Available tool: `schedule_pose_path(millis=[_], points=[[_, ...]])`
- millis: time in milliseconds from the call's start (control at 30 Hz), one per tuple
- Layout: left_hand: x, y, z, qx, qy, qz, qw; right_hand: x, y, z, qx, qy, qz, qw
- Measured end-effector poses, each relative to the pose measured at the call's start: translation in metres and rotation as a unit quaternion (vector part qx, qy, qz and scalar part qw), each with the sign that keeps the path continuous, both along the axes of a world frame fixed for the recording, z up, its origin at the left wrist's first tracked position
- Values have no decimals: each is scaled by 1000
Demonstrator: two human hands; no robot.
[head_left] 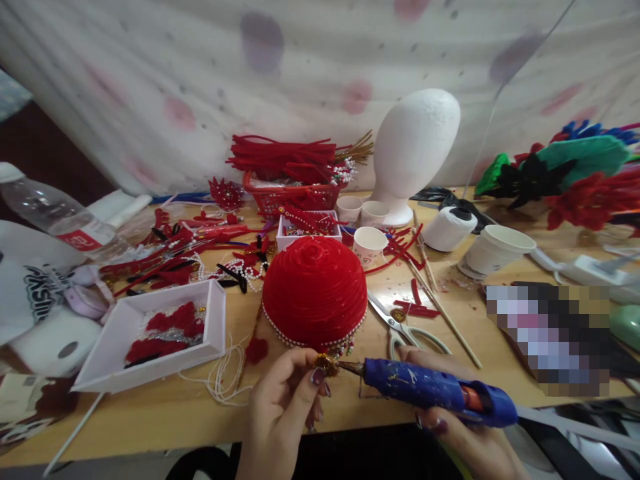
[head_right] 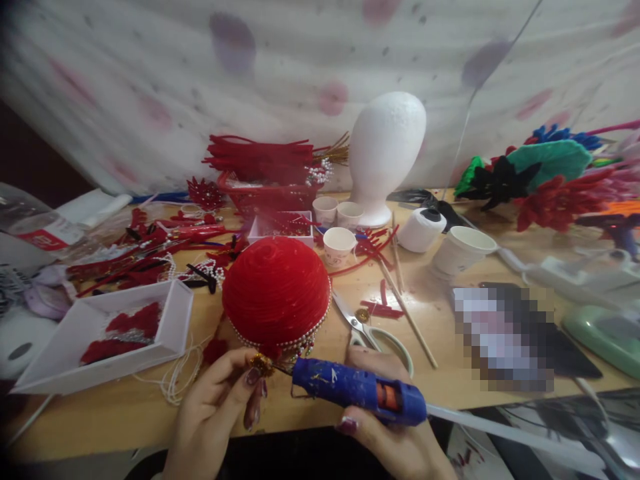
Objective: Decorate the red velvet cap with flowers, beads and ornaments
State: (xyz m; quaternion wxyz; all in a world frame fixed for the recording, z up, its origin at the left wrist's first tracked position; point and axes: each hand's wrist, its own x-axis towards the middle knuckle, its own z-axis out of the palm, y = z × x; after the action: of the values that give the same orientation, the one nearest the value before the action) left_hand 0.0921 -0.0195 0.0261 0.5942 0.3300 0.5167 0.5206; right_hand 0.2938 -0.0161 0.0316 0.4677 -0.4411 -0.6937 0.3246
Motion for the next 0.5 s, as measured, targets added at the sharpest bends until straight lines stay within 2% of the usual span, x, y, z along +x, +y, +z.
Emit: schedule_pose_path(millis=[333,433,500], points=[[2,-2,-1,0,-23,29,999,1,-1,1,-37,-11,53,998],[1,-3,0,-13,-28,43,999,11,-9,-2,-14,-26,-21,999],[0,-3,-1,-18,-32,57,998,24,-17,-5,-32,-34,-86,995]])
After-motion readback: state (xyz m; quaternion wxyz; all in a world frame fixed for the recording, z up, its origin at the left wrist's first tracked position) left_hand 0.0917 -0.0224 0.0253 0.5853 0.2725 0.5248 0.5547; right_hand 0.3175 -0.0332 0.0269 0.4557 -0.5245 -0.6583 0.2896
